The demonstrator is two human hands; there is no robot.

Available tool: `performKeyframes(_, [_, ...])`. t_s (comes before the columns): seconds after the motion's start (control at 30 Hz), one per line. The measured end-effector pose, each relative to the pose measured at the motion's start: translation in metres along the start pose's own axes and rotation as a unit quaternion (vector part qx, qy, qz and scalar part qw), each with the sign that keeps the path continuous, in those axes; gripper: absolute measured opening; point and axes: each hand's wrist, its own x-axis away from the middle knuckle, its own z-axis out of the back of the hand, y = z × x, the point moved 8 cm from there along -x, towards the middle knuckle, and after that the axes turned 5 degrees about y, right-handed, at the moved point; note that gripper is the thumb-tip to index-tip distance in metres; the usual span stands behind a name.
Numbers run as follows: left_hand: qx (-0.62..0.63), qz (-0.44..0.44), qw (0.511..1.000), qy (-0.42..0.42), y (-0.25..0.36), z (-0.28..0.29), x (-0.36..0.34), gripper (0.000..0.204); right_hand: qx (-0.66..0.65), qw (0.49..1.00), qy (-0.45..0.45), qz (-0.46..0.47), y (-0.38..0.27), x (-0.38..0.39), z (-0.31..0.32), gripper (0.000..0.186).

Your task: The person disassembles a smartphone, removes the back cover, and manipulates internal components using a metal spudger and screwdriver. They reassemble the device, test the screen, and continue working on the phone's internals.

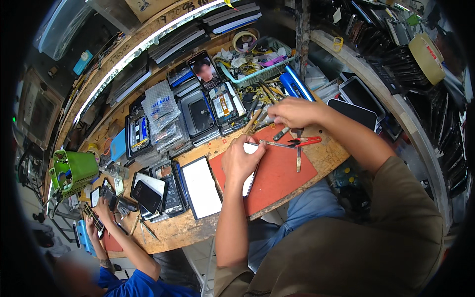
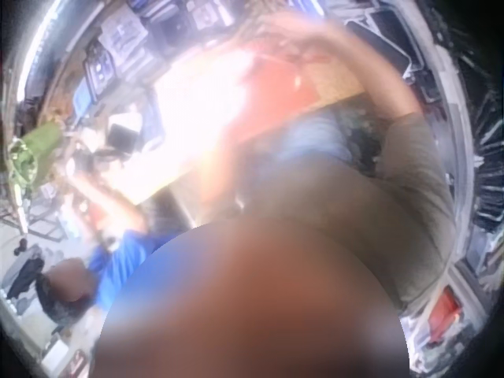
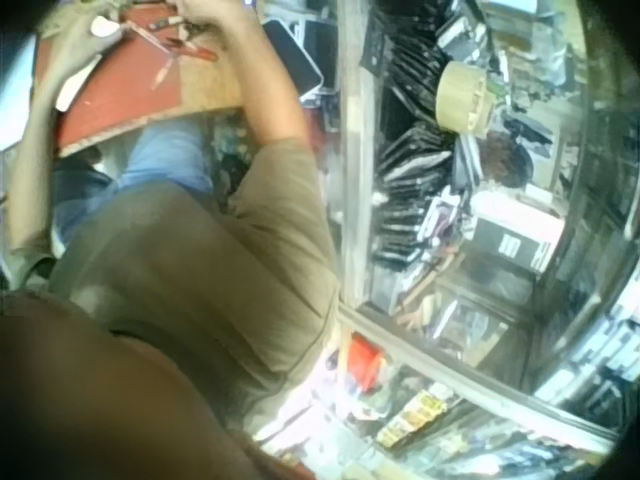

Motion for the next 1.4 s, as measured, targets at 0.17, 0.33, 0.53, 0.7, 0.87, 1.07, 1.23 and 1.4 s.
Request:
performKeyframes(0.17, [0.001, 0.017, 1.0, -0.013, -0.003, -0.003, 0.0, 0.042, -0.07, 0.977, 0.162, 0.124, -0.029, -0.019, 0.054, 0.017])
performKeyframes(0.33, [0.011, 0.003, 1.0, 0.007, 0.003, 0.002, 0.001, 0.042, -0.15, 0.917, 0.335, 0.158, -0.049, -0.033, 0.076, 0.023])
performKeyframes(0.53, [0.02, 0.034, 0.999, -0.008, 0.0, -0.001, 0.0, 0.046, -0.316, 0.907, 0.278, 0.028, -0.012, -0.032, 0.032, 0.023])
performKeyframes(0.7, [0.016, 0.038, 0.999, -0.018, 0.002, -0.002, 0.001, 0.046, -0.396, 0.907, 0.146, -0.003, 0.004, -0.024, -0.01, 0.026])
performKeyframes(0.87, [0.025, 0.041, 0.999, -0.012, 0.005, 0.0, 0.001, 0.046, -0.592, 0.796, 0.127, 0.008, 0.006, -0.034, -0.021, 0.03])
performKeyframes(1.07, [0.032, 0.032, 0.999, -0.014, 0.005, -0.001, 0.002, 0.046, -0.588, 0.799, 0.125, -0.01, 0.011, -0.038, -0.03, 0.025])
performKeyframes(1.23, [0.031, 0.022, 0.999, -0.008, 0.005, -0.001, 0.003, 0.045, -0.582, 0.806, 0.112, -0.006, 0.011, -0.038, -0.03, 0.025])
performKeyframes(1.4, [0.032, 0.021, 0.999, -0.014, 0.004, -0.002, 0.004, 0.045, -0.593, 0.802, 0.075, 0.004, 0.011, -0.037, -0.029, 0.028])
